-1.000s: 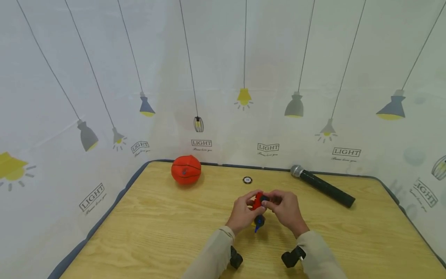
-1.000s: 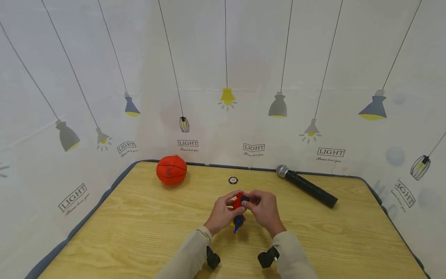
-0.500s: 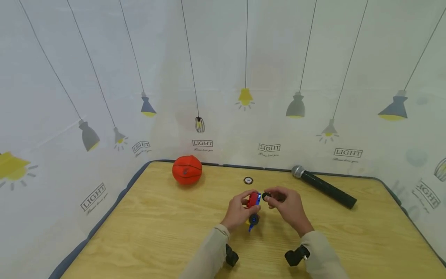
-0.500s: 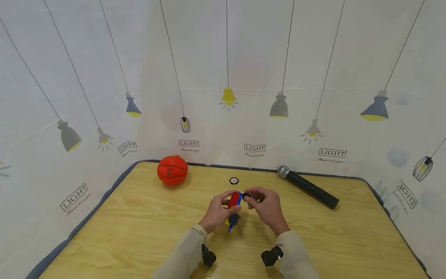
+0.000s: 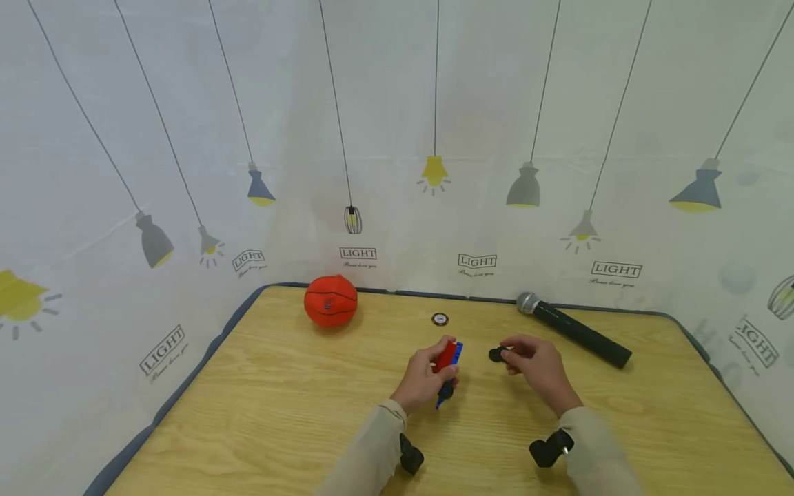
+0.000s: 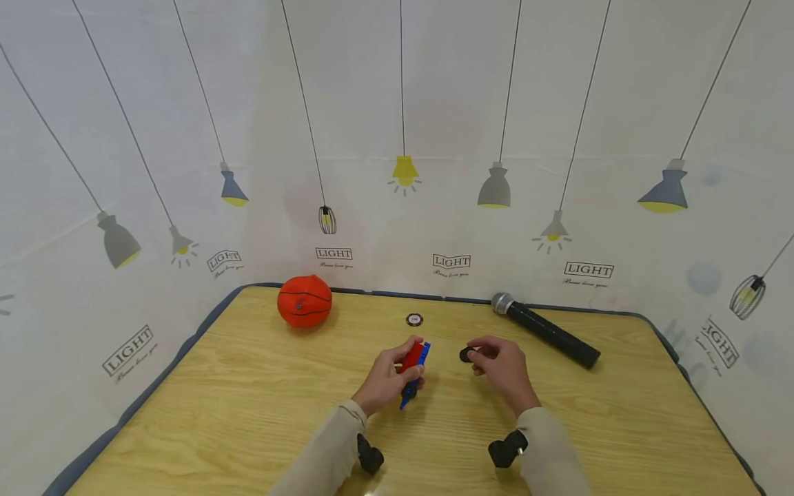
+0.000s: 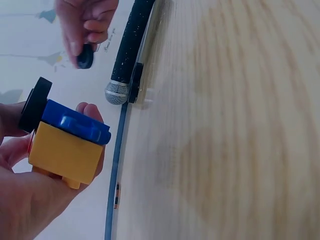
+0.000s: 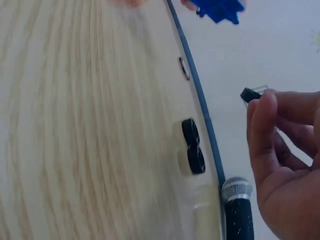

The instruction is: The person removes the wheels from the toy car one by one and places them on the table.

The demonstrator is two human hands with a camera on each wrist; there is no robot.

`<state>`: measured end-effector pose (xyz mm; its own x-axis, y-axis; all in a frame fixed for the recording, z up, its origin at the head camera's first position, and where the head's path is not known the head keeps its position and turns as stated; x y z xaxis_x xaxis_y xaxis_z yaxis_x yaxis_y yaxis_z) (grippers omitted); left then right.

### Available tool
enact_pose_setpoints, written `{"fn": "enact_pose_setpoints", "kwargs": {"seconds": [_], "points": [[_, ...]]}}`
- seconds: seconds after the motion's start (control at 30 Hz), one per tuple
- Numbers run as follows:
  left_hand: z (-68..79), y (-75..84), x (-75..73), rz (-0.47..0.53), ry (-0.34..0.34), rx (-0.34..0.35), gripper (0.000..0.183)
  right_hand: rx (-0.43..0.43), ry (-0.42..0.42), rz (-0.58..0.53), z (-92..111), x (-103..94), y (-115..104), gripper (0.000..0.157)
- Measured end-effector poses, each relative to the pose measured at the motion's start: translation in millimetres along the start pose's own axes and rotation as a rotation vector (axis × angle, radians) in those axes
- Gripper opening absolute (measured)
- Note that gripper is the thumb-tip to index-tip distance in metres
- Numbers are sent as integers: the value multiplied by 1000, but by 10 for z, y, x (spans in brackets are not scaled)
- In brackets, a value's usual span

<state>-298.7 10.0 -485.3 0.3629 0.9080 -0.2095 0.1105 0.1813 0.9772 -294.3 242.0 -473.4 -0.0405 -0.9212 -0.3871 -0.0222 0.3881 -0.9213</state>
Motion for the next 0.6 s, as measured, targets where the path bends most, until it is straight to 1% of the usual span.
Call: {"fn": "enact_pose_setpoints", "kwargs": {"seconds": [0.13, 0.27, 0.37, 0.43, 0.6], "points": [[2, -3, 6, 3, 4, -14, 58, 95, 32, 45, -22, -96, 133, 31], [2, -18, 0, 15, 11, -26, 60, 151, 69, 122, -44, -169, 267, 29], [1, -25, -4, 22, 14, -39, 61, 174, 99, 179, -64, -201, 330, 28], [2, -21, -7, 27, 14, -46, 61, 183, 116, 197, -76, -213, 351, 28], [6, -1, -11, 40, 16, -36, 60, 206, 137, 228, -103, -231, 392, 27]]}}
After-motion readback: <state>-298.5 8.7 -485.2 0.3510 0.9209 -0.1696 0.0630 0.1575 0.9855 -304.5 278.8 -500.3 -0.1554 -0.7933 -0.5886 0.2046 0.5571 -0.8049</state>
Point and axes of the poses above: each hand's wrist, its own z-axis away from the middle knuckle, its own x-axis out of the palm, y = z × x, the point moved 3 cm from there along -z, towards the middle knuckle
